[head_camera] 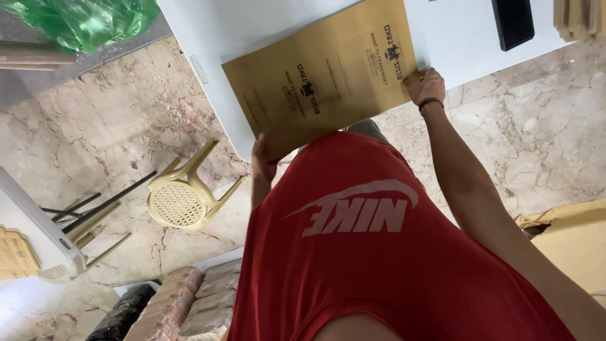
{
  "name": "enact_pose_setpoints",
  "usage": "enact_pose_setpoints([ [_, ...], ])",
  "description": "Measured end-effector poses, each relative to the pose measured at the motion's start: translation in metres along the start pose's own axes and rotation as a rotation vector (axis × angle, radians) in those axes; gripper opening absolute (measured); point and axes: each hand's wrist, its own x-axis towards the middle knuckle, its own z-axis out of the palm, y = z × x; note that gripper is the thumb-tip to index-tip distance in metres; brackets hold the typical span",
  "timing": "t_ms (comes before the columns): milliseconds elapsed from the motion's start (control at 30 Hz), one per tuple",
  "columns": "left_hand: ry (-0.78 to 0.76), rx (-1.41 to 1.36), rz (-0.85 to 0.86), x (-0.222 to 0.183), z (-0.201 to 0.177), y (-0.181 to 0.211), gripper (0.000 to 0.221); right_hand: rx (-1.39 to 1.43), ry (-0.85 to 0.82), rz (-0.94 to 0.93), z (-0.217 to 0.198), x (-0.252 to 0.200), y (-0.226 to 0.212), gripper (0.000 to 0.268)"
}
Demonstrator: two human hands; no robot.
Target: The person folds precut cardboard sheets into box structures by hand on a table, including pressing down on the folds and fitting tabs into slots.
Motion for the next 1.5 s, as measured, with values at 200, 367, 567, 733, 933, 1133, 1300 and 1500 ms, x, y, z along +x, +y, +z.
enact_pose_setpoints([
  [200,-0.006,0.513,0.061,-0.044,0.043,0.023,0.051,0.117,0.037,-0.091,-0.006,-0.002,0.012,0.048],
  [367,-0.103,0.748,0.184,-0.130,0.063,0.025,0.036,0.370,-0.136,-0.066,-0.042,-0.024,0.016,0.048],
  [567,0.016,0.316,0.105,-0.089,0.030,0.000,0.046,0.770,-0.193,-0.010,0.009,-0.014,0.093,0.044],
  [733,0.201,0.294,0.137,-0.027,-0.023,-0.046,0.045,0.591,-0.186,-0.094,0.025,-0.013,0.103,0.048],
  [933,0.202,0.318,0.297,-0.054,-0.012,-0.060,0.062,1.034,-0.502,0.001,0.005,-0.015,0.110,0.045],
  [1133,0.658,1.385,0.351,-0.051,0.061,-0.067,0.094,0.833,-0.749,0.016,-0.057,-0.023,0.073,0.078],
  [1300,0.168,1.975,0.369,-0.041,0.271,-0.043,0.100,0.494,-1.005,-0.052,-0.083,-0.006,0.046,0.054],
  [1500,0.114,1.849,-0.017,0.047,0.366,-0.148,0.151,0.278,-0.760,-0.266,-0.066,-0.002,0.057,0.058],
])
